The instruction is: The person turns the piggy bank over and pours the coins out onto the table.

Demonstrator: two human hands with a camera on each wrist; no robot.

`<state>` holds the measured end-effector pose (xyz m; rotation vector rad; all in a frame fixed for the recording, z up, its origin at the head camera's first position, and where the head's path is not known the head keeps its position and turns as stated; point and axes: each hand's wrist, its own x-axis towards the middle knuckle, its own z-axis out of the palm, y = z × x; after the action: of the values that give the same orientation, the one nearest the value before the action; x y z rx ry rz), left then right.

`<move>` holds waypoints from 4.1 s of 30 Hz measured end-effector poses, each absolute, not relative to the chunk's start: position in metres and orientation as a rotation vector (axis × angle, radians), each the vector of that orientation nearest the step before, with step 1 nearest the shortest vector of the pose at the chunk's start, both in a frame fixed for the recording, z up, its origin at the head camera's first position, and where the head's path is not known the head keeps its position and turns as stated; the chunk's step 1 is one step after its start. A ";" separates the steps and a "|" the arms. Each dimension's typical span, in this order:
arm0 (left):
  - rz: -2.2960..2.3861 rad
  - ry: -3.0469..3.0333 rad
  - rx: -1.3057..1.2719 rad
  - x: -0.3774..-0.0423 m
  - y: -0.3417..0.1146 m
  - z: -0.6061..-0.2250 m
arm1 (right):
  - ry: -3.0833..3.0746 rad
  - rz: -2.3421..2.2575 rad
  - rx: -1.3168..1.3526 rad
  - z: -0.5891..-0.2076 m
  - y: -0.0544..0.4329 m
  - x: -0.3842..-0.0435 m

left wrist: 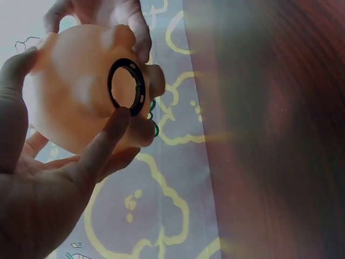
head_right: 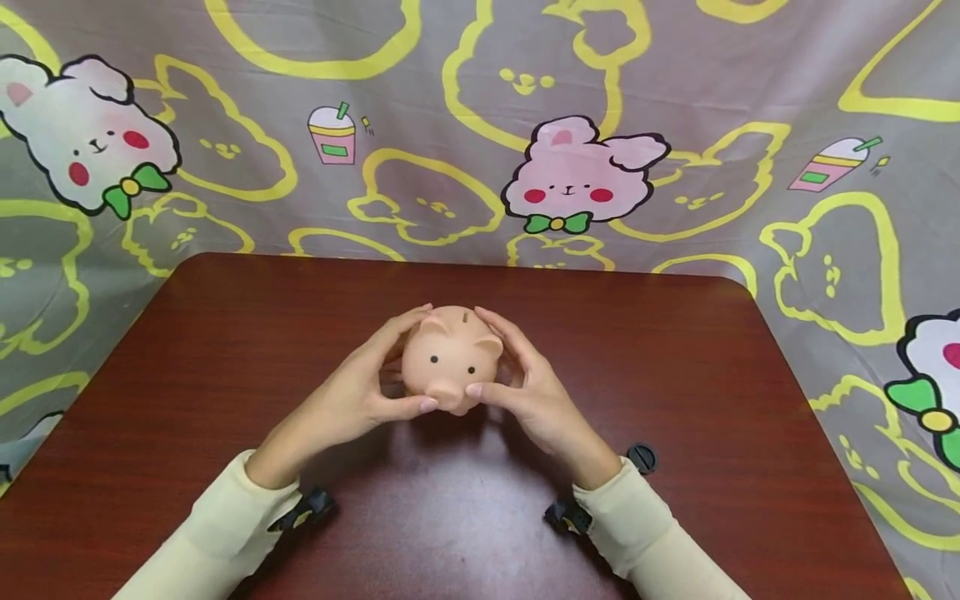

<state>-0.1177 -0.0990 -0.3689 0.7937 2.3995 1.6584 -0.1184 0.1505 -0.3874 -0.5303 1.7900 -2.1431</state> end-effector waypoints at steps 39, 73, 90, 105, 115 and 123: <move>1.959 2.244 0.525 -0.121 -0.106 -0.389 | 2.065 -1.962 -0.324 -0.376 0.131 -0.133; 1.612 2.597 1.133 -0.140 -0.112 -0.390 | 2.297 -1.777 -0.952 -0.384 0.146 -0.142; 1.709 2.420 1.095 -0.167 -0.104 -0.386 | 2.481 -1.759 -0.963 -0.374 0.151 -0.158; 1.792 2.297 0.672 -0.179 -0.097 -0.393 | 2.328 -1.813 -0.336 -0.372 0.150 -0.171; 1.798 2.251 0.697 -0.180 -0.098 -0.395 | 2.260 -1.733 -0.297 -0.374 0.152 -0.177; 1.906 2.198 0.807 -0.177 -0.100 -0.396 | 2.260 -1.786 -0.609 -0.374 0.154 -0.174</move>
<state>-0.1766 -0.1002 -0.3959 0.8065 2.1981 1.9060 -0.1735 0.1540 -0.3740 -0.6085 2.2601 -1.7865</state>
